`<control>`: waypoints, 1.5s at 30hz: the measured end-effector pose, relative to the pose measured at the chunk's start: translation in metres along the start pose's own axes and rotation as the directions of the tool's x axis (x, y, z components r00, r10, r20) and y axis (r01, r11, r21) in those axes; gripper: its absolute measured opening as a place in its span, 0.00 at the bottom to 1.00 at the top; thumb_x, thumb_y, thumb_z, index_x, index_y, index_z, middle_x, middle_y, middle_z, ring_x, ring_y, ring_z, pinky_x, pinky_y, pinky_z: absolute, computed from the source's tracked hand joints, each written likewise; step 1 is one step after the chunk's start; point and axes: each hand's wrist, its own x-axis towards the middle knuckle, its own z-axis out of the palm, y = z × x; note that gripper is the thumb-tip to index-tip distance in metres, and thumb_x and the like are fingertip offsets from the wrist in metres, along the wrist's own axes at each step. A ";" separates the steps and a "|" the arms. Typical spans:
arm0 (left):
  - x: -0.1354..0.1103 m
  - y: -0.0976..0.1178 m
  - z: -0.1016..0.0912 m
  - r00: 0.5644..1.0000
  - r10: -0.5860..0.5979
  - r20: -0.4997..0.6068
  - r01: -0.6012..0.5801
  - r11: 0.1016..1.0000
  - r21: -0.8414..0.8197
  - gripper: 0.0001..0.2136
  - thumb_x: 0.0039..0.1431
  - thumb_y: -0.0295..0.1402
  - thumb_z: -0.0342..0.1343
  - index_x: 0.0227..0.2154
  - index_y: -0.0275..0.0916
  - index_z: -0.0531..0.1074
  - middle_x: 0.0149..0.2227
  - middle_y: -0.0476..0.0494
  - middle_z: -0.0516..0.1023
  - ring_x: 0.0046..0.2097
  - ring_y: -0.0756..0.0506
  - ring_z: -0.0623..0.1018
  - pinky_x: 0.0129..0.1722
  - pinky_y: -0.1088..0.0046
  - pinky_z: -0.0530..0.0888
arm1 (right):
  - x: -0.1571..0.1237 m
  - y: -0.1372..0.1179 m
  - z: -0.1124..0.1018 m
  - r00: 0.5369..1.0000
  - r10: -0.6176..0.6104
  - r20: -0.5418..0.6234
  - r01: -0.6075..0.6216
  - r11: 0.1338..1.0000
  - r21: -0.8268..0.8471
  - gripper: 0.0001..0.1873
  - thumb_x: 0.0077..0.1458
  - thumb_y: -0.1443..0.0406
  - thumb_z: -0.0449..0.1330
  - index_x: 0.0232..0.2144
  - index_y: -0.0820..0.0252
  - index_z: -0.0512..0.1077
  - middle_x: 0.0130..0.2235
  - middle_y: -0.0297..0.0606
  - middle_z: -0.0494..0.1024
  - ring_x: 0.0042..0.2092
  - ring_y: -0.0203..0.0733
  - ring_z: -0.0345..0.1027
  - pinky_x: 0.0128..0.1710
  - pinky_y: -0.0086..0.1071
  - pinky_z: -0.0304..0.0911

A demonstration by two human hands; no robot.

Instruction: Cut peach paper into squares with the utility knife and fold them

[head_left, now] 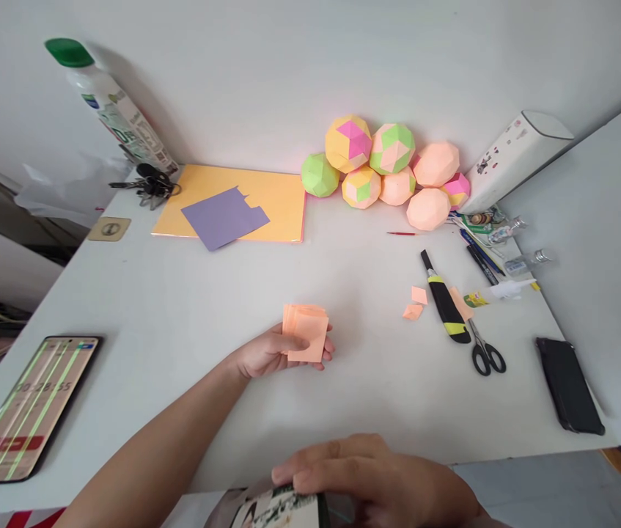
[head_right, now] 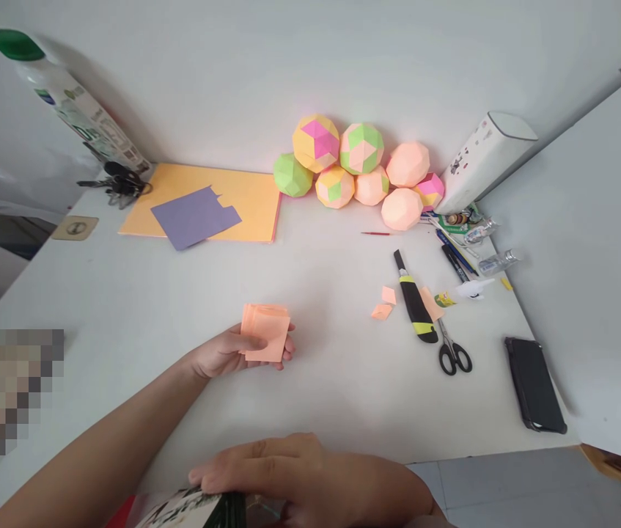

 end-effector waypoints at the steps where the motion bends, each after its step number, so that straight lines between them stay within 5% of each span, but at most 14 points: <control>1: 0.000 0.000 0.000 1.000 0.001 0.002 -0.001 1.000 0.000 0.20 0.50 0.28 0.56 0.49 0.34 0.66 0.42 0.34 0.75 0.44 0.39 0.75 0.43 0.60 0.72 | 0.000 0.000 0.000 1.000 0.001 0.007 -0.001 1.000 0.001 0.31 0.62 0.66 0.53 0.63 0.55 0.44 0.60 0.47 0.63 0.60 0.38 0.58 0.56 0.28 0.58; 21: 0.000 0.001 0.000 1.000 -0.004 -0.002 0.004 1.000 0.001 0.21 0.51 0.27 0.56 0.49 0.33 0.66 0.43 0.34 0.75 0.45 0.39 0.74 0.43 0.59 0.72 | 0.000 0.000 0.000 0.999 0.026 0.028 -0.027 0.998 0.058 0.34 0.61 0.62 0.56 0.64 0.51 0.44 0.60 0.44 0.63 0.60 0.40 0.59 0.57 0.31 0.59; 31: -0.001 0.000 0.000 1.000 -0.004 -0.003 0.004 1.000 -0.001 0.21 0.51 0.28 0.56 0.49 0.34 0.66 0.43 0.35 0.75 0.45 0.39 0.74 0.44 0.59 0.72 | -0.003 0.004 0.003 0.995 -0.019 -0.100 0.028 0.996 0.088 0.38 0.56 0.67 0.59 0.63 0.48 0.46 0.60 0.40 0.64 0.57 0.42 0.63 0.54 0.34 0.63; 36: -0.002 0.000 -0.001 1.000 0.003 0.010 -0.004 0.999 0.040 0.21 0.50 0.28 0.57 0.49 0.34 0.66 0.39 0.36 0.76 0.41 0.39 0.76 0.42 0.59 0.72 | -0.002 0.002 0.000 0.999 0.031 -0.041 -0.027 0.996 0.091 0.37 0.57 0.67 0.58 0.63 0.47 0.45 0.59 0.40 0.65 0.57 0.42 0.64 0.53 0.35 0.64; 39: -0.005 -0.003 -0.003 0.996 -0.009 0.092 0.003 0.998 0.065 0.22 0.47 0.28 0.60 0.48 0.35 0.67 0.32 0.43 0.74 0.35 0.41 0.77 0.36 0.61 0.74 | -0.002 0.000 0.000 0.995 0.059 -0.075 -0.054 0.996 0.073 0.36 0.57 0.66 0.58 0.63 0.47 0.48 0.58 0.40 0.66 0.55 0.42 0.65 0.51 0.34 0.65; 42: -0.007 -0.008 -0.003 0.964 -0.101 0.245 0.091 0.995 0.051 0.22 0.42 0.28 0.64 0.44 0.36 0.70 0.28 0.49 0.70 0.29 0.46 0.74 0.31 0.67 0.73 | 0.000 0.000 0.001 0.972 0.050 -0.229 -0.039 0.998 0.051 0.33 0.54 0.63 0.60 0.60 0.49 0.53 0.55 0.42 0.69 0.51 0.44 0.69 0.49 0.37 0.67; 45: -0.006 -0.011 0.003 0.876 -0.212 0.433 0.226 0.974 0.021 0.20 0.38 0.30 0.67 0.38 0.35 0.71 0.29 0.50 0.70 0.31 0.48 0.73 0.32 0.72 0.71 | 0.004 0.001 0.003 0.874 0.046 -0.483 -0.058 0.998 -0.009 0.26 0.53 0.63 0.60 0.55 0.51 0.60 0.52 0.44 0.71 0.50 0.47 0.68 0.49 0.42 0.66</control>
